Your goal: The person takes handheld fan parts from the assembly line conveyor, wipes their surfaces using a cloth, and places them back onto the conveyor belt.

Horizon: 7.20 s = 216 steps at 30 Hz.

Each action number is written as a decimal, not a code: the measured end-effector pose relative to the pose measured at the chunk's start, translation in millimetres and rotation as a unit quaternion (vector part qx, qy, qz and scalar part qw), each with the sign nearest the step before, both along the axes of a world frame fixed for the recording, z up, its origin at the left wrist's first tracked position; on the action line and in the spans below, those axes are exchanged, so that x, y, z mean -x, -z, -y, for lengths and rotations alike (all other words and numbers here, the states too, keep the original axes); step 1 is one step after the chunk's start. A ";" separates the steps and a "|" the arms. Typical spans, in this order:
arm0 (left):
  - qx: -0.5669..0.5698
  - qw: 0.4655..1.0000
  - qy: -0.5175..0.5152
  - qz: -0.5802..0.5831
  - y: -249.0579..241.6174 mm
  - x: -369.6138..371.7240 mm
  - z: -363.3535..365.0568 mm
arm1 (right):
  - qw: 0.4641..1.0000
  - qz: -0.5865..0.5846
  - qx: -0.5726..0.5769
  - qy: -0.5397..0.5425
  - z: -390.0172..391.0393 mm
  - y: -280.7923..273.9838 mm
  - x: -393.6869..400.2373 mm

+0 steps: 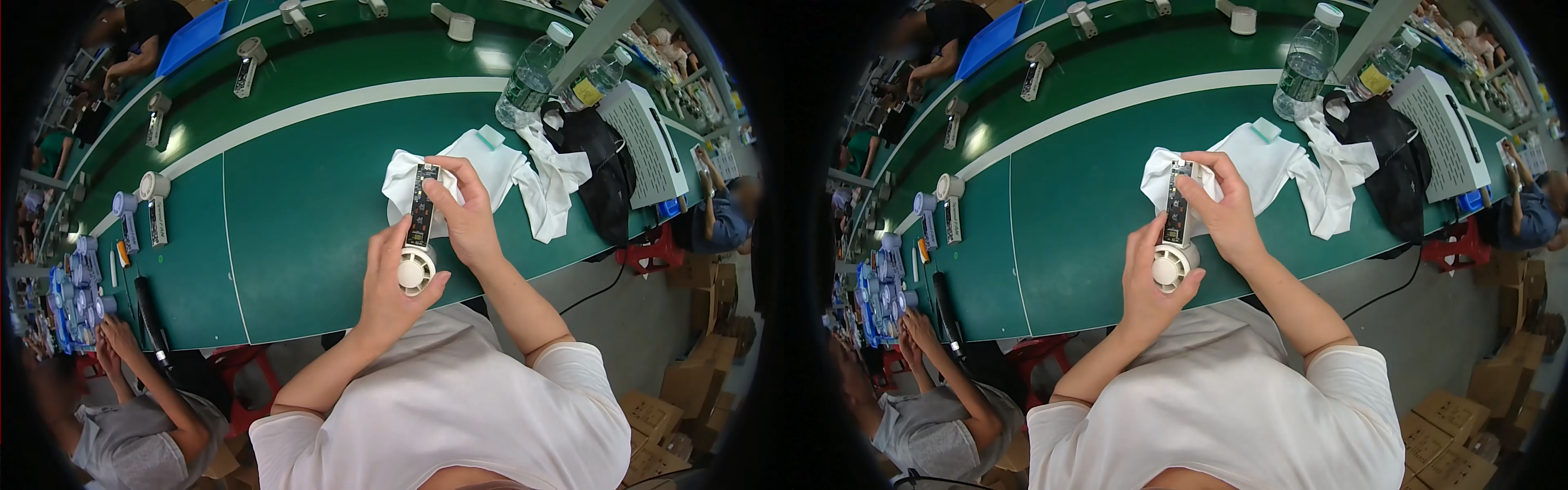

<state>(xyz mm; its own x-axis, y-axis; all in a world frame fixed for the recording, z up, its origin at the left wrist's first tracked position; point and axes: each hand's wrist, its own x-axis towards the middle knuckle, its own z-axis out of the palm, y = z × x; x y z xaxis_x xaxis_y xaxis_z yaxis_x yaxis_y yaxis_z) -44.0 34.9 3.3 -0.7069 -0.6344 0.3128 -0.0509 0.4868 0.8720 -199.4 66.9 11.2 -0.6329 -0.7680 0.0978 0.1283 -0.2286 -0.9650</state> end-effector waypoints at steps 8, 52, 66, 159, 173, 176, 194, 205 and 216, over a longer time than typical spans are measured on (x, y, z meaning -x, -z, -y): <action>0.047 0.996 0.044 -0.062 5.7 -3.3 0.0 | 0.995 0.086 -0.015 0.043 0.5 -8.3 19.4; -0.230 0.972 0.014 -0.045 -27.7 -15.5 87.2 | 0.810 -0.491 -0.166 -0.273 2.8 -44.1 22.5; -0.369 0.920 -0.117 -0.061 -26.4 -4.8 123.5 | 0.977 -0.117 -0.141 -0.113 -9.4 -16.5 94.1; 0.499 0.804 -0.318 0.063 18.0 141.1 379.1 | 0.951 0.273 -0.083 -0.123 -18.4 3.7 62.0; 0.188 0.970 -0.067 0.138 -17.8 132.0 182.7 | 0.962 0.259 0.008 -0.085 -3.8 2.3 69.8; 0.220 0.971 -0.009 0.089 -20.4 108.6 120.7 | 0.967 0.243 0.016 -0.078 2.9 -12.2 63.5; -0.300 0.945 0.102 -0.077 -45.3 13.6 93.4 | 0.813 -0.553 -0.127 -0.135 -15.1 -50.9 34.1; -0.462 0.885 0.023 -0.056 6.8 -0.4 51.3 | 0.753 -0.638 -0.157 -0.022 -36.4 10.7 0.6; -0.424 0.903 0.009 -0.065 5.4 -0.3 42.9 | 0.747 -0.634 -0.197 -0.018 -41.1 7.5 -8.1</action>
